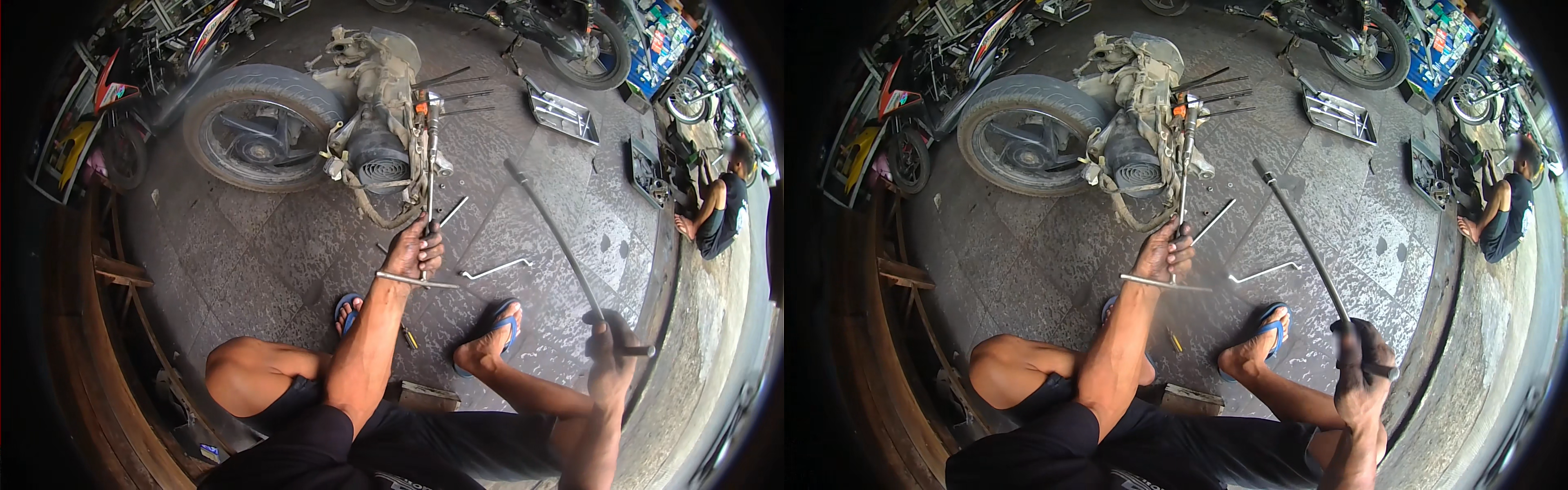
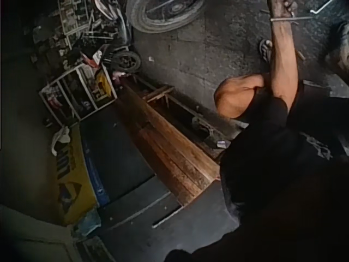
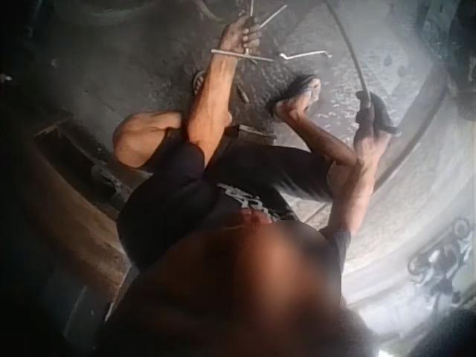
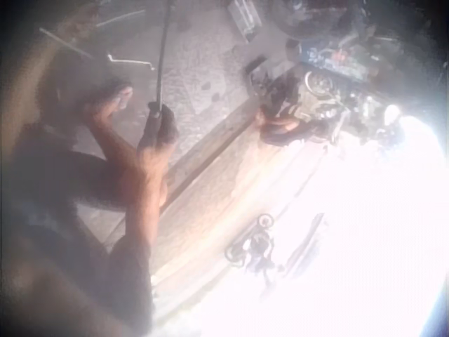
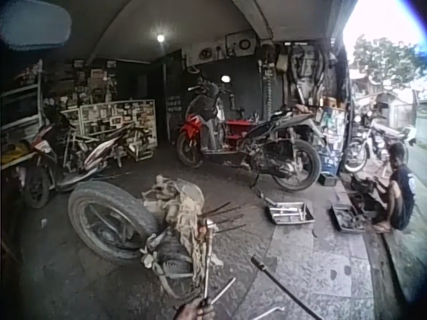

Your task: The person installs components into a motorcycle engine block by hand and secures them using a T-handle socket wrench and pliers.

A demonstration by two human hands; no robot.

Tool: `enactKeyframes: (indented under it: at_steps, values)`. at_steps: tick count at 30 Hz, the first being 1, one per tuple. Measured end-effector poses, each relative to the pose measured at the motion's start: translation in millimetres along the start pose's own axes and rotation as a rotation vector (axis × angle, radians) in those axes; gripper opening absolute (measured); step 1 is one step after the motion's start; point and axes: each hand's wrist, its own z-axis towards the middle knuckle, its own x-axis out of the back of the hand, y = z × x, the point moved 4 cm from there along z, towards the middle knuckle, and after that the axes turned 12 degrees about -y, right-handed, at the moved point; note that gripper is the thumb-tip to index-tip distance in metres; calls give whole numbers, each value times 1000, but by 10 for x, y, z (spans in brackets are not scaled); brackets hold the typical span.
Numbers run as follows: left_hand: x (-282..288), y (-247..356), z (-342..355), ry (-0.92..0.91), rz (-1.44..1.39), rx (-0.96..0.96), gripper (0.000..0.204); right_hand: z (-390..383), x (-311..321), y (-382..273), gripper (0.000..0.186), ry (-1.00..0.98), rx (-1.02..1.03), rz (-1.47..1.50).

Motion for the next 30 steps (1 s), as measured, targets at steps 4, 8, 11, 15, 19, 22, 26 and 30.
enactKeyframes:
  at_steps: [4, 8, 11, 15, 19, 22, 26, 30]
  values:
    - [-26, 30, 26, -131, -166, 39, 28, -10, 151, -353, 33, -84, 74, -113]
    - [-16, 67, 13, -102, -121, 36, 29, 96, 222, -722, 24, -176, 104, -149]
    - [-86, 53, 43, 26, 52, -53, 30, 83, 428, -884, 23, -118, 205, -279]
    - [-151, -181, 353, -62, -140, 67, 32, 209, 352, -1796, 22, -343, 623, -614]
    - [90, 62, 94, 73, 23, -20, 34, 622, -219, -2359, 12, -585, 546, -775]
    - [177, 29, 154, -66, -79, 16, 33, 724, -570, -2709, 12, -553, 245, -617]
    - [118, -13, 177, -117, -13, -45, 28, 845, -799, -3029, 21, -646, 227, -799]
    - [20, -101, 234, 1, 57, -35, 31, 906, -913, -3173, 26, -620, 342, -911]
